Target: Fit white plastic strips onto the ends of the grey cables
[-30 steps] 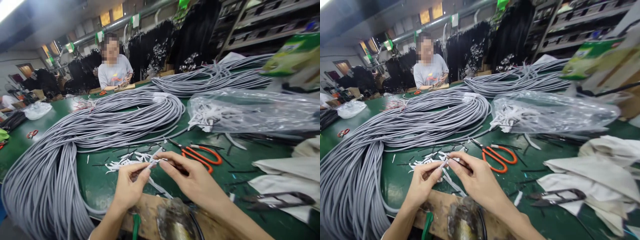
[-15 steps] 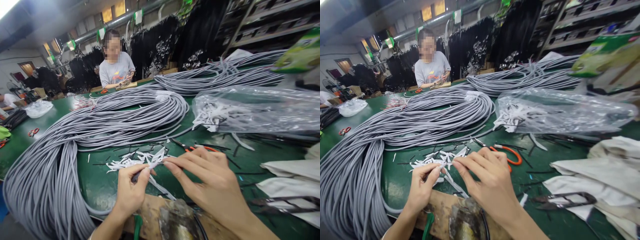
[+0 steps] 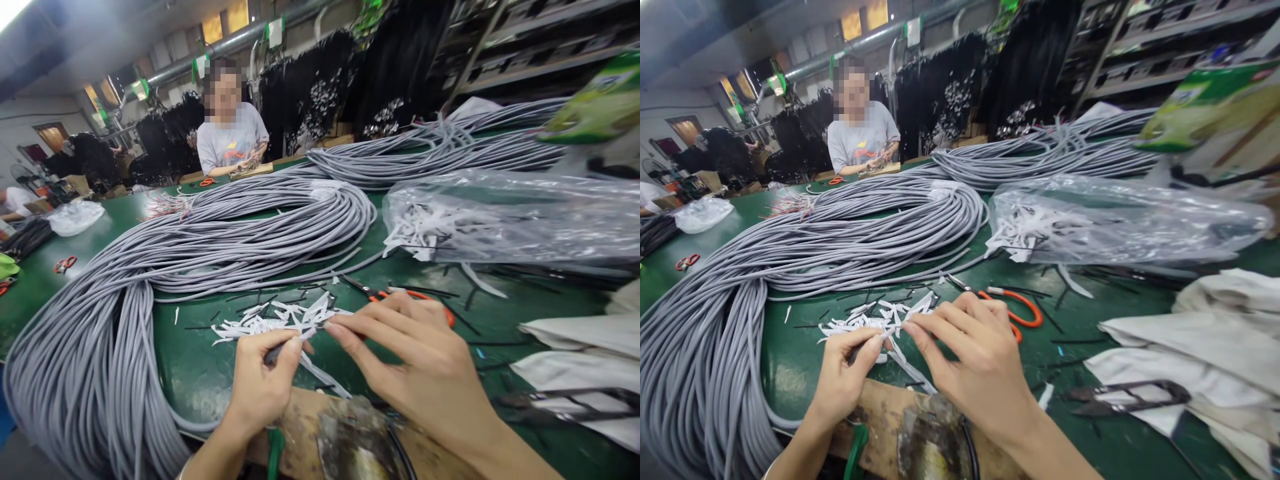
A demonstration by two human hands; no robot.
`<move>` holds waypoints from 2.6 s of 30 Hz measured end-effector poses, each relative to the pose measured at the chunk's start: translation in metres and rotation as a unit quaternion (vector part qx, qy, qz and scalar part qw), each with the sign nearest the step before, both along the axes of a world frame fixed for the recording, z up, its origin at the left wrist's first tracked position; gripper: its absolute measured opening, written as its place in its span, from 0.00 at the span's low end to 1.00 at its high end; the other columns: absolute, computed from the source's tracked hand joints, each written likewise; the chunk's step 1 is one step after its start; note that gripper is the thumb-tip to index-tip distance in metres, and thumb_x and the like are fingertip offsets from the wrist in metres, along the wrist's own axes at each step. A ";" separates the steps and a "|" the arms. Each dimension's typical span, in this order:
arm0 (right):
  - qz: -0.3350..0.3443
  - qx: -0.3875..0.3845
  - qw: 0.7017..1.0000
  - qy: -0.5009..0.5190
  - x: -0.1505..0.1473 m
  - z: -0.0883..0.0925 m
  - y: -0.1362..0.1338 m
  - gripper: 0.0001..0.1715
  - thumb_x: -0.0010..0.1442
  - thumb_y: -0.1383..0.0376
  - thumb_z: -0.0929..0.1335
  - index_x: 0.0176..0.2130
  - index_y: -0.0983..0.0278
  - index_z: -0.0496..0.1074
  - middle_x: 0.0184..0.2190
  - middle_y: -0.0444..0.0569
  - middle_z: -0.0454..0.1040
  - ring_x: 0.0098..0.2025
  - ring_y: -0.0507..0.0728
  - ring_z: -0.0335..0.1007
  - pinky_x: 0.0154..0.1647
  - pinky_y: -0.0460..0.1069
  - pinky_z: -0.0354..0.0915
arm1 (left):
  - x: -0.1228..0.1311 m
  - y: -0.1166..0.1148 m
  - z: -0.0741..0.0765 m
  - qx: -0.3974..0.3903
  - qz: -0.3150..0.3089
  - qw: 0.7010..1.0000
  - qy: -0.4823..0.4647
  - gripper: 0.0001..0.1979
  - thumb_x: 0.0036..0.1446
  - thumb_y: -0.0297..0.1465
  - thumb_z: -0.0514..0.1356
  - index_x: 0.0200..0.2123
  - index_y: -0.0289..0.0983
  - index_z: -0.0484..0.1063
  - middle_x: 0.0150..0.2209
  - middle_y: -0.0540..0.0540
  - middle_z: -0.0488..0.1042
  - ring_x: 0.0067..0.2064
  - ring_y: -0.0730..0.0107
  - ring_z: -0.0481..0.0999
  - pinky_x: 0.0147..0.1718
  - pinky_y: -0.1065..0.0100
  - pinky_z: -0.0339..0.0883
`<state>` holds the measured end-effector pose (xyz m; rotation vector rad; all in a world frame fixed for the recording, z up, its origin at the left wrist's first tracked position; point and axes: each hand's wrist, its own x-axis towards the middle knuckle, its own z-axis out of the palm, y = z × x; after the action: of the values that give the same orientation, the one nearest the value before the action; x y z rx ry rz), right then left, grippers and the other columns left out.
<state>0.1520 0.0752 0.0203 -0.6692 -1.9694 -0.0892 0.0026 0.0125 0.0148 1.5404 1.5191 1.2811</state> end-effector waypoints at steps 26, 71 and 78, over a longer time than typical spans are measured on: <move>0.006 -0.001 1.000 0.007 -0.004 0.000 -0.005 0.12 0.60 0.69 0.64 0.25 0.61 0.68 0.18 0.43 0.71 0.22 0.53 0.61 0.29 0.51 0.56 | -0.006 0.001 0.006 -0.045 -0.004 0.995 -0.089 0.21 0.53 0.44 0.54 0.21 0.32 0.73 0.15 0.53 0.55 0.19 0.77 0.50 0.18 0.73 0.45; -0.002 0.037 0.999 -0.007 -0.003 -0.003 -0.004 0.08 0.60 0.70 0.66 0.27 0.63 0.67 0.18 0.45 0.71 0.23 0.54 0.59 0.28 0.51 0.54 | 0.001 -0.002 0.001 -0.004 0.009 1.000 -0.028 0.17 0.56 0.35 0.52 0.24 0.31 0.74 0.21 0.47 0.70 0.22 0.74 0.59 0.22 0.72 0.52; 0.004 0.032 0.999 0.001 -0.003 -0.001 -0.006 0.09 0.59 0.70 0.65 0.27 0.64 0.67 0.18 0.44 0.71 0.23 0.54 0.58 0.28 0.51 0.54 | 0.000 -0.001 0.002 -0.007 -0.002 0.999 -0.032 0.15 0.55 0.33 0.51 0.21 0.33 0.68 0.19 0.49 0.65 0.23 0.74 0.60 0.23 0.72 0.52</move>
<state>0.1489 0.0695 0.0196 -0.6197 -1.9589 -0.1458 0.0029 0.0112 0.0170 1.4796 1.4809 1.3018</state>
